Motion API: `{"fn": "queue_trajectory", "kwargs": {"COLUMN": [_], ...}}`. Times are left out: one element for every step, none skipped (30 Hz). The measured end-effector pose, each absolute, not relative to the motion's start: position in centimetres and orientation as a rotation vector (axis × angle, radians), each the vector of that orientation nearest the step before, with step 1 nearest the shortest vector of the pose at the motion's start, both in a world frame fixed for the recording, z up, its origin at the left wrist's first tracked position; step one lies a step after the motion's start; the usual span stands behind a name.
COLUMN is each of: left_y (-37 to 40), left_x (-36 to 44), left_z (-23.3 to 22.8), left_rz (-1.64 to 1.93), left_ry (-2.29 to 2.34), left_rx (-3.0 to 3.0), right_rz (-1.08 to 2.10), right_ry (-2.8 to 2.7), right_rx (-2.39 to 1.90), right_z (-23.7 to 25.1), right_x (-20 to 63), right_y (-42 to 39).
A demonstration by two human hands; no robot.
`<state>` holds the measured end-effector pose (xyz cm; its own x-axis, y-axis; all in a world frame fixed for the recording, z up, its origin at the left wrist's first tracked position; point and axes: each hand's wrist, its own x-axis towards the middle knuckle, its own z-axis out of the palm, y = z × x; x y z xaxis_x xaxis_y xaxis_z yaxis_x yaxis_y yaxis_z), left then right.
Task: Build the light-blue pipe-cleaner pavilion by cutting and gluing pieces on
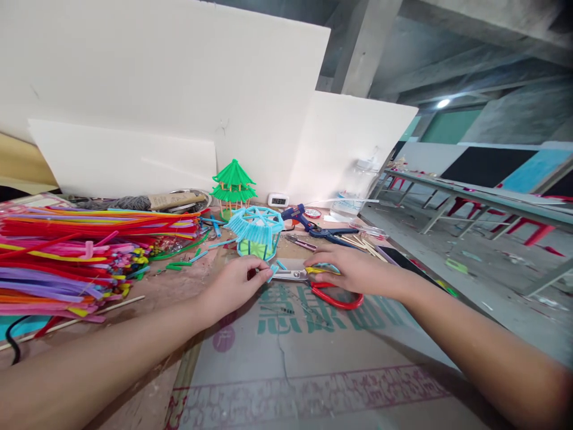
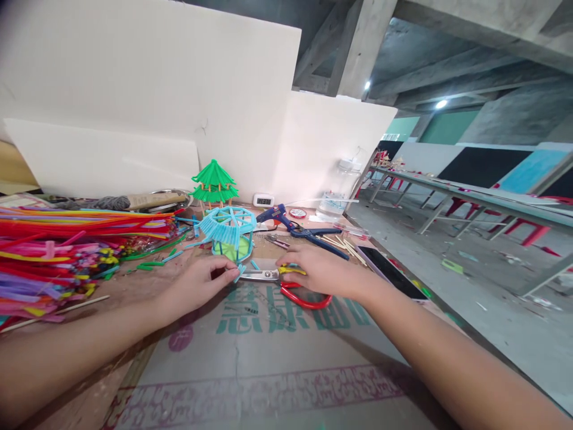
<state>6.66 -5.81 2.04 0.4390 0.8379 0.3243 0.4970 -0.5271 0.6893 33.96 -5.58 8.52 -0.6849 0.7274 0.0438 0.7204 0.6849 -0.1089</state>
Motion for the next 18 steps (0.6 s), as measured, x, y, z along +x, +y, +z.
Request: {"fn": "queue_trajectory", "kwargs": {"left_y": [-5.9, -5.9, -5.8, -5.8, -5.7, -5.7, -5.6, -5.6, -5.6, -5.7, -5.7, -5.8, -5.8, -5.8, -5.8, -5.8, -5.8, -5.8], "left_x": [6.7, 6.8, 6.9, 6.9, 6.9, 6.9, 6.9, 6.9, 6.9, 6.8, 6.8, 6.8, 6.8, 6.8, 6.8, 6.8, 6.8, 6.8], "left_z": [1.9, 1.7, 1.4, 1.2, 1.0, 0.8, 0.7, 0.6, 0.6, 0.6, 0.6, 0.6, 0.7, 0.7, 0.7, 0.7, 0.7, 0.7], "left_rz": [0.92, 0.937, 0.947, 0.952, 0.947, 0.941, 0.937, 0.937, 0.94, 0.946, 0.951, 0.951, 0.947, 0.944, 0.942, 0.941, 0.94, 0.941], "left_ry": [1.116, 1.114, 1.113, 1.113, 1.11, 1.106, 1.099, 1.087, 1.069, 1.053, 1.041, 1.033, 1.031, 1.038, 1.047, 1.054, 1.057, 1.059], "left_rx": [2.214, 2.227, 2.233, 2.233, 2.225, 2.211, 2.192, 2.17, 2.149, 2.131, 2.118, 2.112, 2.113, 2.117, 2.122, 2.129, 2.134, 2.139], "right_rz": [0.075, 0.026, -0.011, -0.039, -0.06, -0.075, -0.079, -0.079, -0.071, -0.053, -0.047, -0.052, -0.053, -0.05, -0.036, -0.011, 0.023, 0.068], "right_ry": [-2.792, -2.768, -2.757, -2.752, -2.746, -2.73, -2.704, -2.668, -2.623, -2.585, -2.576, -2.564, -2.558, -2.557, -2.562, -2.565, -2.562, -2.558], "right_rx": [-1.241, -1.265, -1.278, -1.286, -1.295, -1.312, -1.336, -1.367, -1.402, -1.429, -1.432, -1.433, -1.425, -1.399, -1.363, -1.327, -1.296, -1.265], "right_z": [8.7, 8.7, 8.7, 8.6, 8.4, 8.1, 7.8, 7.4, 7.1, 6.8, 6.7, 6.6, 6.6, 6.6, 6.7, 6.9, 7.0, 7.0], "right_x": [33.7, 33.4, 33.1, 32.8, 32.5, 32.2, 32.0, 31.8, 31.6, 31.4, 31.2, 31.0, 30.7, 30.4, 29.9, 29.3, 28.5, 27.7], "right_y": [-5.8, -5.8, -5.8, -5.7, -5.4, -4.9, -4.2, -3.4, -2.4, -1.3, -0.1, 1.1, 2.4, 3.6, 4.7, 5.8, 6.8, 7.7]}}
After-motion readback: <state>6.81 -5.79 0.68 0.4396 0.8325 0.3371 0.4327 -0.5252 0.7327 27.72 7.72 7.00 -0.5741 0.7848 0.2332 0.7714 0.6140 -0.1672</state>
